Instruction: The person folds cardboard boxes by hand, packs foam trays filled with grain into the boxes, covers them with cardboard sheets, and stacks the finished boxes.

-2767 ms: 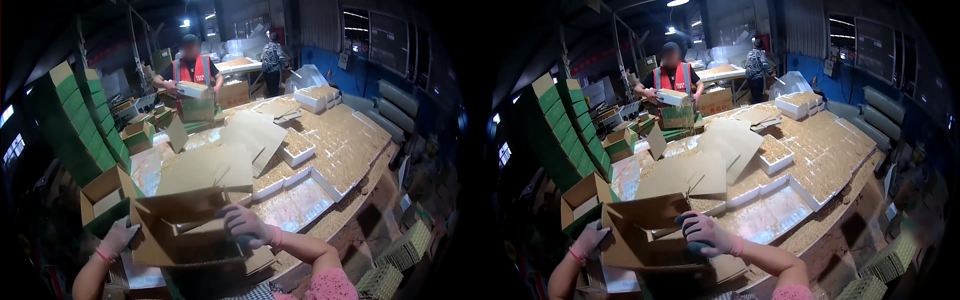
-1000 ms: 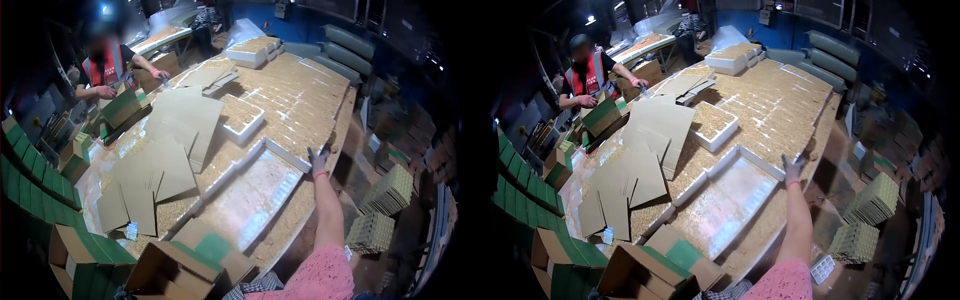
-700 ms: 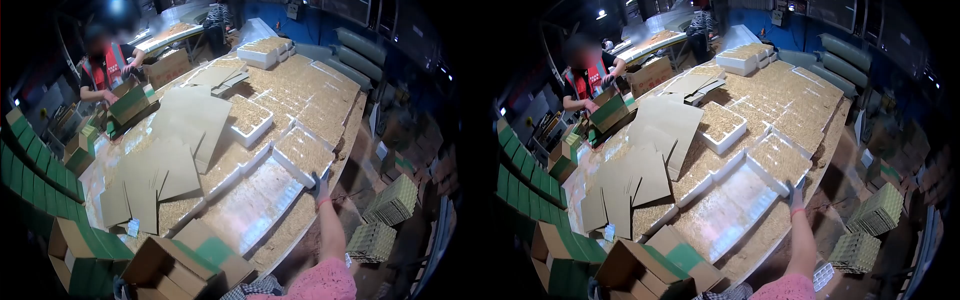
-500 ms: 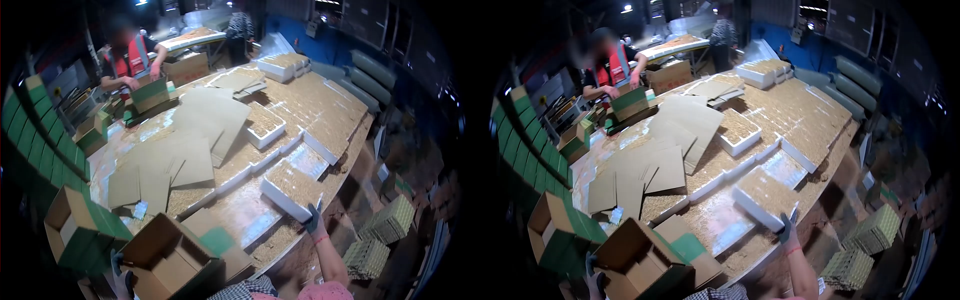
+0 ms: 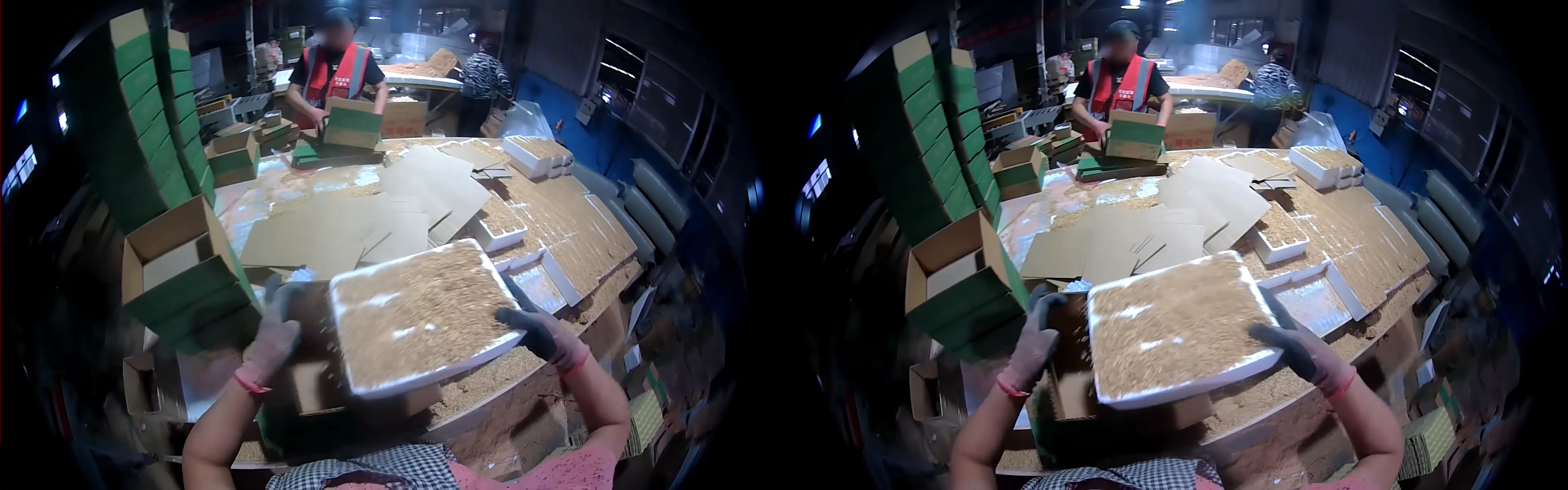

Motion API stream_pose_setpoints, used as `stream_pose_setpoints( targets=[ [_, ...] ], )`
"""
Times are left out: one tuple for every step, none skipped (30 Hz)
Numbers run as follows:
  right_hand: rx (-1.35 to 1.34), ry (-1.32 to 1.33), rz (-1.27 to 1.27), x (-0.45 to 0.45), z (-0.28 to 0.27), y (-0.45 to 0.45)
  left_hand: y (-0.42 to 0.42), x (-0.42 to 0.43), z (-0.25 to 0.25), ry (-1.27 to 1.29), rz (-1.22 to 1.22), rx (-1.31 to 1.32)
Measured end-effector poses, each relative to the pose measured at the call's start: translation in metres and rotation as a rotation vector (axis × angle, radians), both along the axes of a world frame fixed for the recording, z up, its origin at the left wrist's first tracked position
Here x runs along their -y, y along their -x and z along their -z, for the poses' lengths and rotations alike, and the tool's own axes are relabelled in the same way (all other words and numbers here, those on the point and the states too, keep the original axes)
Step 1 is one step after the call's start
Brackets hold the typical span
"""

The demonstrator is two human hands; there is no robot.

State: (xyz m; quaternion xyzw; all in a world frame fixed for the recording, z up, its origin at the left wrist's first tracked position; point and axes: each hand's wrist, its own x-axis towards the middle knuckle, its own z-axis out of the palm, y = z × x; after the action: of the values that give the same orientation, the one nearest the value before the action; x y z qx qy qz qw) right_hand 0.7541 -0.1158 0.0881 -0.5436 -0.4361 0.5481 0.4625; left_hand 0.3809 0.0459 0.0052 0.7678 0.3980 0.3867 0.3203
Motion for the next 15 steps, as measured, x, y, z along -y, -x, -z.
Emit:
stream_pose_setpoints(
  targets=[
    [0.128, 0.012, -0.094, -0.012, -0.004, 0.009, -0.015, 0.008, -0.006, -0.006, 0.011, 0.026],
    [0.195, 0.093, -0.231, -0.021, -0.017, 0.027, -0.022, 0.013, -0.008, -0.013, 0.025, 0.052],
    [0.219, 0.102, -0.309, -0.028, -0.011, 0.042, -0.018, 0.015, -0.007, -0.013, 0.022, 0.054],
    [0.24, 0.113, -0.384, -0.038, 0.002, 0.051, -0.011, 0.015, -0.005, 0.061, 0.028, 0.101],
    [0.239, 0.101, -0.479, -0.052, 0.03, 0.049, -0.003, 0.014, -0.001, 0.135, 0.036, 0.147],
    [0.278, 0.095, -0.546, -0.063, 0.043, 0.053, 0.012, 0.009, 0.019, 0.101, 0.01, 0.13],
    [0.317, 0.086, -0.614, -0.074, 0.055, 0.058, 0.025, 0.01, 0.023, 0.091, -0.014, 0.103],
    [0.385, 0.134, -0.641, -0.083, 0.064, 0.068, 0.035, 0.012, 0.026, 0.085, -0.037, 0.075],
    [0.453, 0.181, -0.672, -0.093, 0.074, 0.079, 0.044, 0.016, 0.025, 0.123, -0.041, 0.114],
    [0.508, 0.269, -0.685, -0.109, 0.103, 0.084, 0.05, 0.019, 0.022, 0.161, -0.043, 0.149],
    [0.894, 0.051, -0.943, -0.131, 0.155, 0.089, 0.053, 0.022, 0.019, 0.146, -0.064, 0.139],
    [1.082, -0.058, -1.061, -0.137, 0.169, 0.1, 0.056, 0.023, 0.02, 0.203, -0.069, 0.169],
    [1.264, -0.186, -1.166, -0.144, 0.182, 0.111, 0.059, 0.026, 0.019, 0.245, -0.063, 0.198],
    [1.376, -0.23, -1.155, -0.137, 0.155, 0.127, 0.06, 0.026, 0.017, 0.283, -0.06, 0.23],
    [1.491, -0.274, -1.15, -0.134, 0.133, 0.141, 0.059, 0.027, 0.012, 0.282, -0.057, 0.224]
  ],
)
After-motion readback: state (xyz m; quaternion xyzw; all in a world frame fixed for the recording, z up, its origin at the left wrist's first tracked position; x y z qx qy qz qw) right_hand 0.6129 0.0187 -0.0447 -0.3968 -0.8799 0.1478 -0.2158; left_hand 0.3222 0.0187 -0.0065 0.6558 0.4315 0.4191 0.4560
